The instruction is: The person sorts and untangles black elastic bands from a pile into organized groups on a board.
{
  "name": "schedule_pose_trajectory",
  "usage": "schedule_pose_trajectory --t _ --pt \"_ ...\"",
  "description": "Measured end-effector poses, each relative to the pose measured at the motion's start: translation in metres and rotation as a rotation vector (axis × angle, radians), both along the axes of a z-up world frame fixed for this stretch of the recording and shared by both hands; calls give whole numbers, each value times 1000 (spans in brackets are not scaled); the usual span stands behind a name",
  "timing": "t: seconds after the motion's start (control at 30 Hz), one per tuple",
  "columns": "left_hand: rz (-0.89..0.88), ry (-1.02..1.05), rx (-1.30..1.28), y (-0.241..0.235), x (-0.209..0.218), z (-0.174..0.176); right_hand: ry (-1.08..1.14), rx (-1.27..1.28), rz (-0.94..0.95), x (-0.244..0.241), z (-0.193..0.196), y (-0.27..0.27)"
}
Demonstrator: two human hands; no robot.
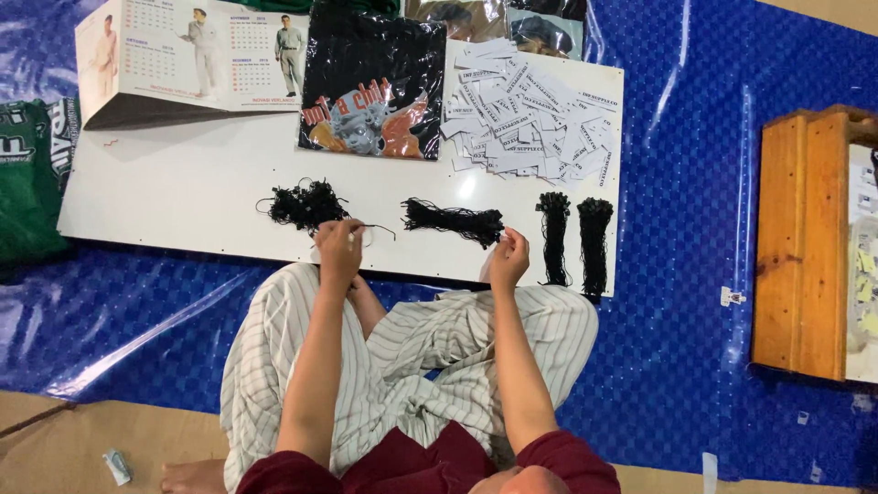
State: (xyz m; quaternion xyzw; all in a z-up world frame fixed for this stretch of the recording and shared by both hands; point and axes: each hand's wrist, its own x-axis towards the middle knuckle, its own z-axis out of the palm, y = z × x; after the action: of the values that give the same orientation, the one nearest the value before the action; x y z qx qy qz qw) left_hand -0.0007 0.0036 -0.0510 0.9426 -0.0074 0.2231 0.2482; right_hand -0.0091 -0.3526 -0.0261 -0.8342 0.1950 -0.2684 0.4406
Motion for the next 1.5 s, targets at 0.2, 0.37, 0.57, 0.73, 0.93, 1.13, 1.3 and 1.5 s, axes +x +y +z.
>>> schedule_pose_trajectory --t 0.2,0.37,0.57,0.73,0.93,1.13,1.3,1.5 --pt "-172 32 -215 -32 -11 36 -156 -30 101 -11 36 47" --pt "-255 91 -285 -42 -12 29 -106 167 388 -25 33 103" --pt "-316 84 -326 -49 -20 40 61 251 603 -23 55 143" --pt "-316 99 -255 -44 -18 36 113 271 603 -19 40 140" --pt "-288 145 73 -19 -5 11 121 350 441 -16 18 103" --pt "-84 176 177 1 -5 4 166 344 329 -28 14 52" --pt "-96 296 173 -9 -7 1 268 246 303 -43 15 36" --pt "21 145 233 -21 -14 40 294 158 283 -39 19 28"
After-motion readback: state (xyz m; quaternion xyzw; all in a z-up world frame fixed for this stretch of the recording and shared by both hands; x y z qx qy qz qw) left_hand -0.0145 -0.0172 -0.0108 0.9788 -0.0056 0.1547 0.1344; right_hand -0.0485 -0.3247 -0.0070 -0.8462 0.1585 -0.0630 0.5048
